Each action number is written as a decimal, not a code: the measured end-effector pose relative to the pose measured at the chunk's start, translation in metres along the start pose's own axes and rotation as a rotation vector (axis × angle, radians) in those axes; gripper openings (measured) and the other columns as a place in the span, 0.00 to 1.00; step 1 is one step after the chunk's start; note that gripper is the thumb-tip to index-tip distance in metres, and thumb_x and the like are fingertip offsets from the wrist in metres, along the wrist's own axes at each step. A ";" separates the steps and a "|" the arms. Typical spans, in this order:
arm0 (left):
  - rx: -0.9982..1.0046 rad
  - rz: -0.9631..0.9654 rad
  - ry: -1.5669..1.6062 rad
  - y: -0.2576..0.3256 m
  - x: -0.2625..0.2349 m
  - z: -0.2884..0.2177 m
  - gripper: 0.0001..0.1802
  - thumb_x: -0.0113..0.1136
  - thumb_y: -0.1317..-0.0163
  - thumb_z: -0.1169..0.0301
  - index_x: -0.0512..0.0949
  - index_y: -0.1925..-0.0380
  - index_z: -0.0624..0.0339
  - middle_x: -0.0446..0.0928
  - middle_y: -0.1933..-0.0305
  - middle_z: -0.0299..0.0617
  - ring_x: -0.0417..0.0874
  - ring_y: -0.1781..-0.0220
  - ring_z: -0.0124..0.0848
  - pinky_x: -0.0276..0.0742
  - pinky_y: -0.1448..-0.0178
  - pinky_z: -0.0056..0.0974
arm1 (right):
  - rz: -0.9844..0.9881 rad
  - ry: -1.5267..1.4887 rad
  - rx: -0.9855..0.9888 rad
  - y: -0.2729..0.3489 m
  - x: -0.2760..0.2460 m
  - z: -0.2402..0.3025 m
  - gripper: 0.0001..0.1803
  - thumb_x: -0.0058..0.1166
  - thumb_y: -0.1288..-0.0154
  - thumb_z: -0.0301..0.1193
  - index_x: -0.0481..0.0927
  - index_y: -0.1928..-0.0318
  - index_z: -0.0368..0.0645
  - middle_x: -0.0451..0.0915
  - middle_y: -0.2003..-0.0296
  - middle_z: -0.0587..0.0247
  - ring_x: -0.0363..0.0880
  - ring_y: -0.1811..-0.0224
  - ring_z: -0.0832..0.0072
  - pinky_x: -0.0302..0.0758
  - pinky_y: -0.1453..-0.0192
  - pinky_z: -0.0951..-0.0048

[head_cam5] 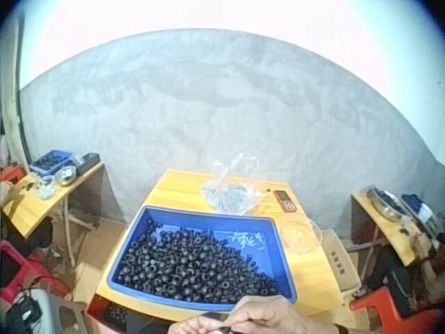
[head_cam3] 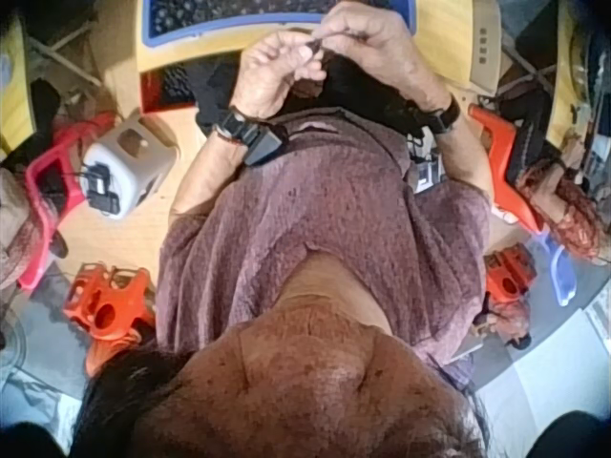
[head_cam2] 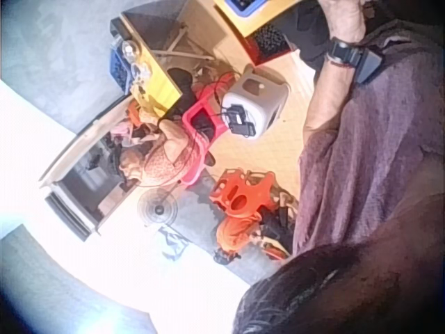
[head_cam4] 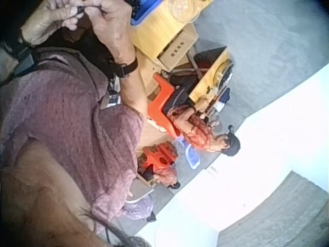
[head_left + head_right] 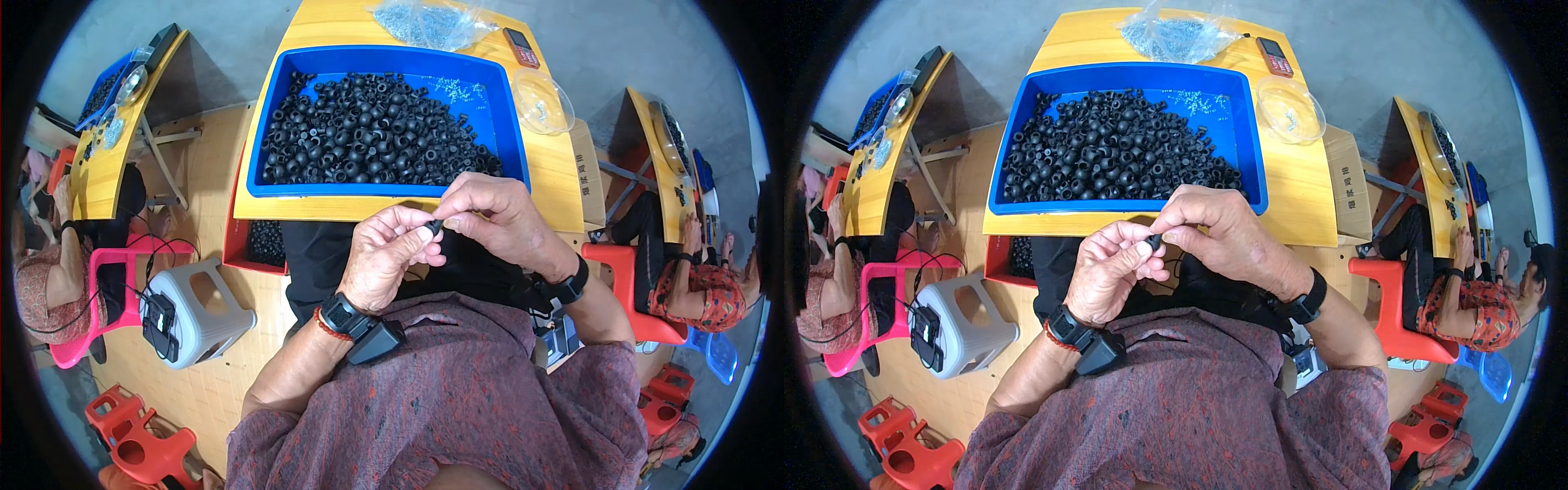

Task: Assembling small black plastic components by hand in a manufacturing setting.

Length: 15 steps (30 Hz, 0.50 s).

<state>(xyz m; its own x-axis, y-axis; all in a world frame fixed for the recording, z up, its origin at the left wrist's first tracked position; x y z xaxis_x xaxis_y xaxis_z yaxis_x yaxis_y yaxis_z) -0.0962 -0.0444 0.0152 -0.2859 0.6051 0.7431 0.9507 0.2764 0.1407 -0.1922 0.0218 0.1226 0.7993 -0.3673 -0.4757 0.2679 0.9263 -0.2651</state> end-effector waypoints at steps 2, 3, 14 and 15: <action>-0.006 0.001 0.008 0.000 -0.001 0.001 0.09 0.60 0.32 0.76 0.78 0.54 0.68 0.84 0.60 0.46 0.87 0.63 0.30 0.88 0.55 0.37 | 0.013 0.009 -0.008 0.000 0.000 0.001 0.05 0.61 0.39 0.19 0.83 0.63 0.39 0.81 0.69 0.62 0.82 0.66 0.71 0.77 0.63 0.73; -0.012 0.003 0.016 0.000 -0.001 0.002 0.09 0.60 0.32 0.76 0.78 0.54 0.68 0.84 0.60 0.47 0.87 0.63 0.30 0.88 0.55 0.37 | 0.020 0.035 -0.018 0.000 0.000 0.003 0.05 0.60 0.39 0.19 0.83 0.63 0.39 0.81 0.68 0.62 0.82 0.66 0.70 0.77 0.62 0.72; -0.072 -0.009 0.097 0.001 -0.001 0.007 0.08 0.61 0.33 0.77 0.79 0.55 0.66 0.84 0.61 0.46 0.88 0.65 0.32 0.87 0.60 0.36 | 0.035 0.123 -0.095 -0.002 0.001 0.010 0.09 0.59 0.43 0.15 0.82 0.62 0.41 0.82 0.67 0.61 0.85 0.64 0.66 0.80 0.62 0.70; -0.074 -0.012 0.098 0.001 -0.002 0.007 0.08 0.61 0.33 0.77 0.79 0.55 0.66 0.84 0.61 0.46 0.88 0.66 0.33 0.87 0.60 0.36 | 0.039 0.129 -0.110 -0.002 0.001 0.012 0.09 0.59 0.43 0.15 0.82 0.62 0.41 0.82 0.67 0.61 0.85 0.64 0.65 0.80 0.62 0.70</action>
<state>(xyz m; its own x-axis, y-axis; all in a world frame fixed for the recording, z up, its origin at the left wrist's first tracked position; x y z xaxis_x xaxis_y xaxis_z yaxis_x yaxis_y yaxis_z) -0.0960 -0.0401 0.0095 -0.2875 0.5251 0.8010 0.9546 0.2249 0.1952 -0.1855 0.0203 0.1322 0.7305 -0.3457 -0.5889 0.1721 0.9278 -0.3311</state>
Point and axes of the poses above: each hand's wrist, its own y-axis away from the middle knuckle, its own x-axis out of the palm, z = x × y, the point moved 9 cm from there along -y, towards the middle knuckle
